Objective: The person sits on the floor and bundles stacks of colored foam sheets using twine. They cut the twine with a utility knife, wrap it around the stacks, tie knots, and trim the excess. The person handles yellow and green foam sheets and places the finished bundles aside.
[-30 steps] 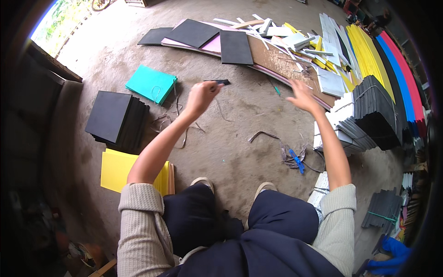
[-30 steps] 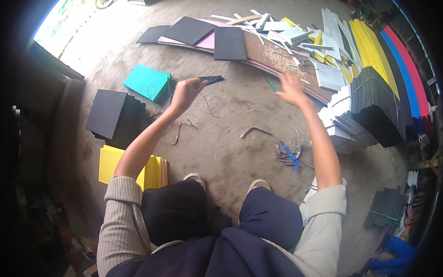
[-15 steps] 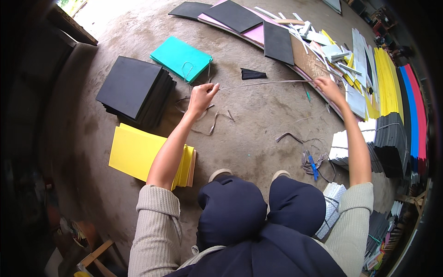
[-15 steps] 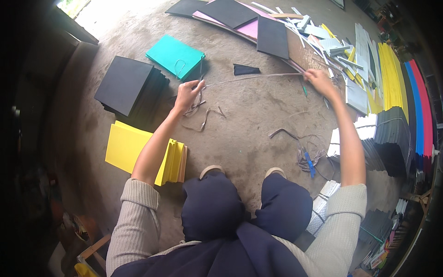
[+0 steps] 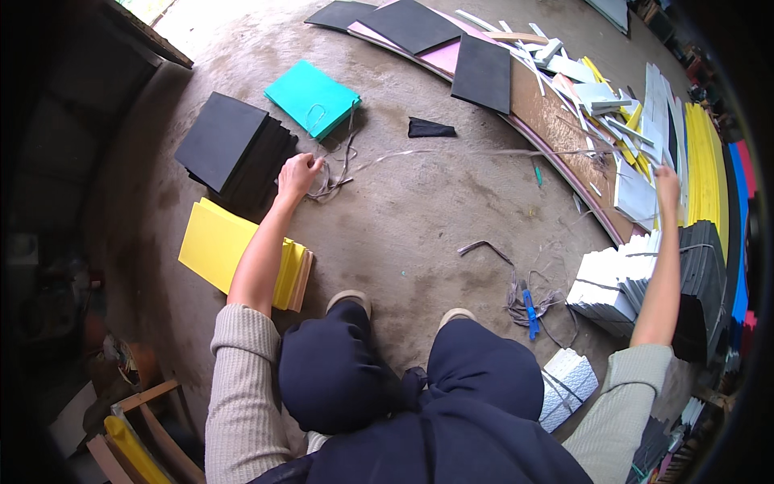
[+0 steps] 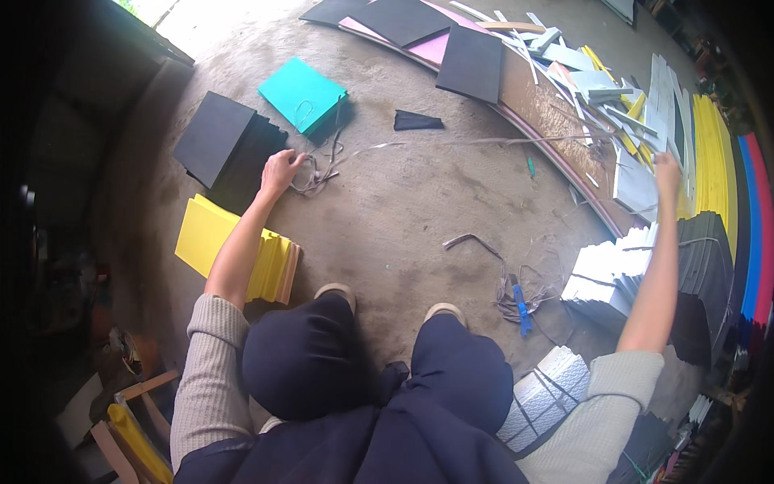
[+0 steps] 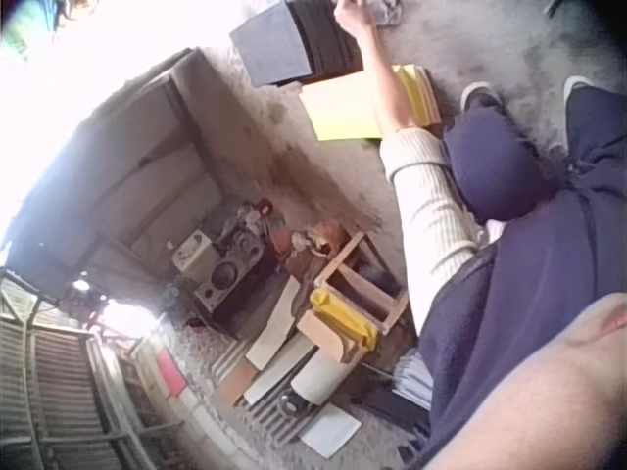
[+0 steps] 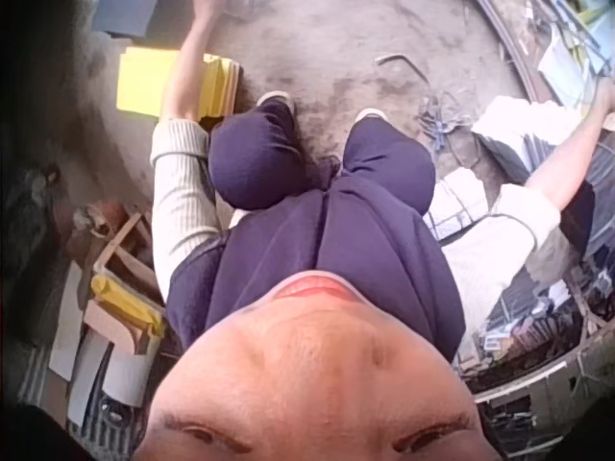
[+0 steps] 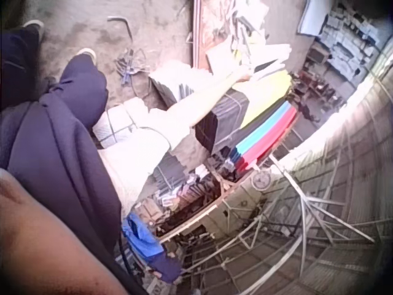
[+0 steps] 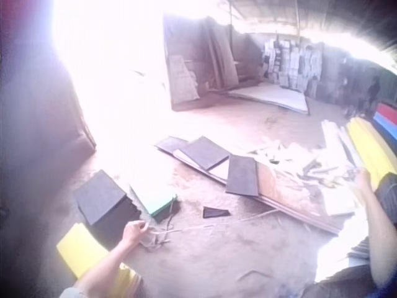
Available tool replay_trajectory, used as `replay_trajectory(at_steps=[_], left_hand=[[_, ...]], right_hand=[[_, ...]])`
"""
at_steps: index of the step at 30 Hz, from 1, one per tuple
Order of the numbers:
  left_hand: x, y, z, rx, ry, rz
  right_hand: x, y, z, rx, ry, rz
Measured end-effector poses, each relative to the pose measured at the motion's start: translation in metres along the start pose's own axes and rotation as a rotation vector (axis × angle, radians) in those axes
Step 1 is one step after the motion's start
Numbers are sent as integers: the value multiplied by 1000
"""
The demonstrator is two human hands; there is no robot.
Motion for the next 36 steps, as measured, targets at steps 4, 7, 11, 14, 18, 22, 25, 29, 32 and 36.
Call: replay_trajectory(at_steps=[4, 7, 11, 14, 18, 22, 25, 29, 32, 36], left_hand=[[11, 16, -6, -395, -122, -114], [14, 108, -5, -95, -103, -466], [59, 231, -5, 507, -355, -661], [93, 255, -36, 811, -886, -481], [92, 184, -51, 804, -521, -185], [71, 83, -51, 540, -224, -125], [63, 51, -49, 354, -220, -195], [59, 51, -44, 301, -176, -295], [54, 81, -49, 245, -91, -393], [51, 106, -64, 171, -140, -326]], right_hand=[[133, -142, -199, -153, -453, 149], [232, -260, -248, -284, -853, 174], [278, -340, -262, -420, -898, 369], [275, -342, -274, -556, -984, 326], [279, -310, -299, -522, -1154, 253], [254, -219, -309, -582, -1171, -229], [208, -165, -285, -457, -977, 29], [153, -134, -242, -197, -752, 99], [125, -107, -217, -78, -617, 105], [135, -76, -224, -8, -613, 130]])
Point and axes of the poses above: each hand's wrist, its own x-axis away from the middle knuckle, its own z-axis out of the back of the hand, y = z × x, the point moved 9 cm from there along -x, towards the middle knuckle, and after that the axes turned 14 degrees about -x, right-handed, at the moved point
